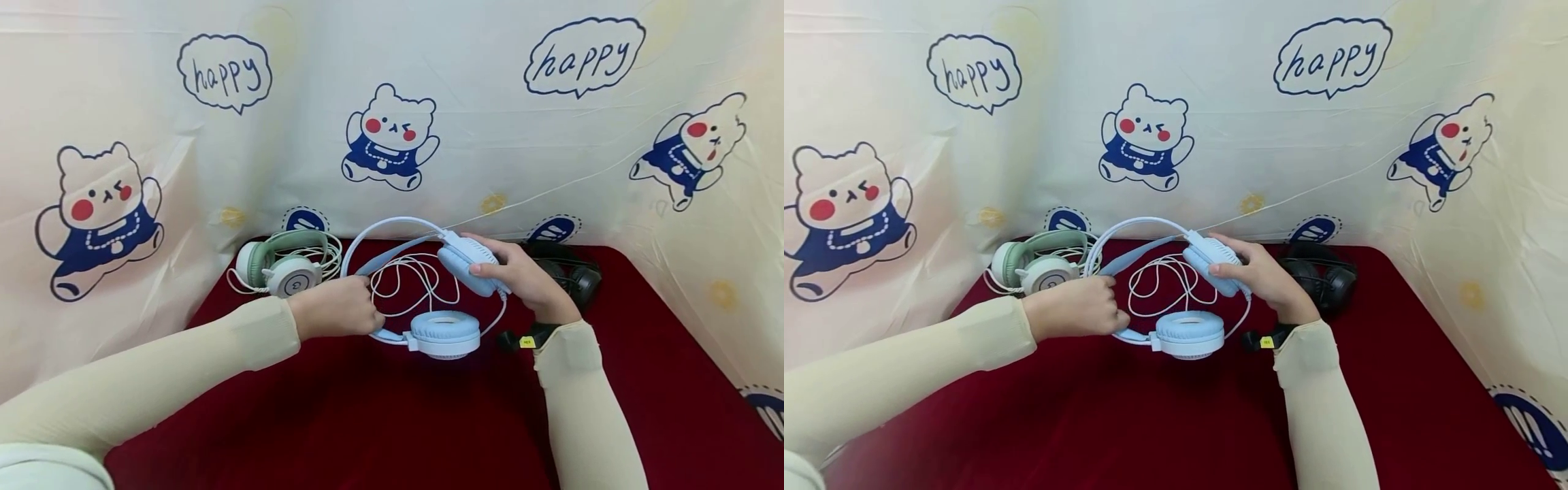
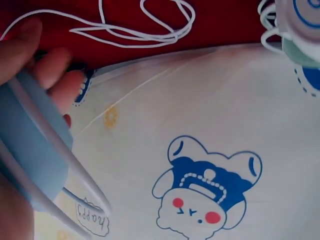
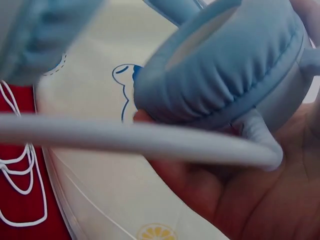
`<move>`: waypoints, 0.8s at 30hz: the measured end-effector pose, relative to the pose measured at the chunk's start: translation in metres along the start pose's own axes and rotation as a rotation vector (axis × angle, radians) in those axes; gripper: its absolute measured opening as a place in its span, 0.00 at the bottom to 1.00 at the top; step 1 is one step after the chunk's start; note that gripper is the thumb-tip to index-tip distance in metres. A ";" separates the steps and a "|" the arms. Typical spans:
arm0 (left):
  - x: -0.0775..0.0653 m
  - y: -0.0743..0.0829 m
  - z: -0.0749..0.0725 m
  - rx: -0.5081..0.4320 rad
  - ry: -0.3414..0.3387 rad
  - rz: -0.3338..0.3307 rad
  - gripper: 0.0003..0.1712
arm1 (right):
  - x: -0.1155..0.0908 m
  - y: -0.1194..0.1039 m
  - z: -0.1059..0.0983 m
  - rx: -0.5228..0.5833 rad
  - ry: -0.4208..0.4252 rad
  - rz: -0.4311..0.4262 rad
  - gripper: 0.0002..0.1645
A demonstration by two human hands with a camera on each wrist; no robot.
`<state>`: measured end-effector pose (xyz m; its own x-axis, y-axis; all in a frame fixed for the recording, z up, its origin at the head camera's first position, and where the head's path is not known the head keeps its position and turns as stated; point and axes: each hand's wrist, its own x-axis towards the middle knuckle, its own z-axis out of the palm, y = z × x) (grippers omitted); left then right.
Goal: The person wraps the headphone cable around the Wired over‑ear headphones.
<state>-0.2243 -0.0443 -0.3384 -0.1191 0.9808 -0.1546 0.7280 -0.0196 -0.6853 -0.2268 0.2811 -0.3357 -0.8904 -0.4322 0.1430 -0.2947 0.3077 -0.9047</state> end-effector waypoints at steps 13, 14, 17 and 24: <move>-0.034 0.001 -0.008 -0.172 0.088 -0.119 0.08 | 0.016 0.009 0.021 0.114 -0.118 -0.105 0.39; -0.036 0.001 -0.008 -0.187 0.088 -0.130 0.08 | 0.017 0.010 0.023 0.138 -0.125 -0.123 0.39; -0.041 -0.001 -0.008 -0.222 0.095 -0.171 0.10 | 0.019 0.017 0.029 0.269 -0.142 -0.155 0.36; -0.061 -0.013 -0.007 -0.241 0.228 -0.322 0.14 | 0.025 0.041 0.057 0.758 -0.327 -0.082 0.46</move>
<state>-0.2215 -0.1026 -0.3147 -0.2332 0.9477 0.2181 0.8177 0.3125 -0.4835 -0.2412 0.2351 -0.3919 -0.6961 -0.6887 0.2026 0.0633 -0.3400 -0.9383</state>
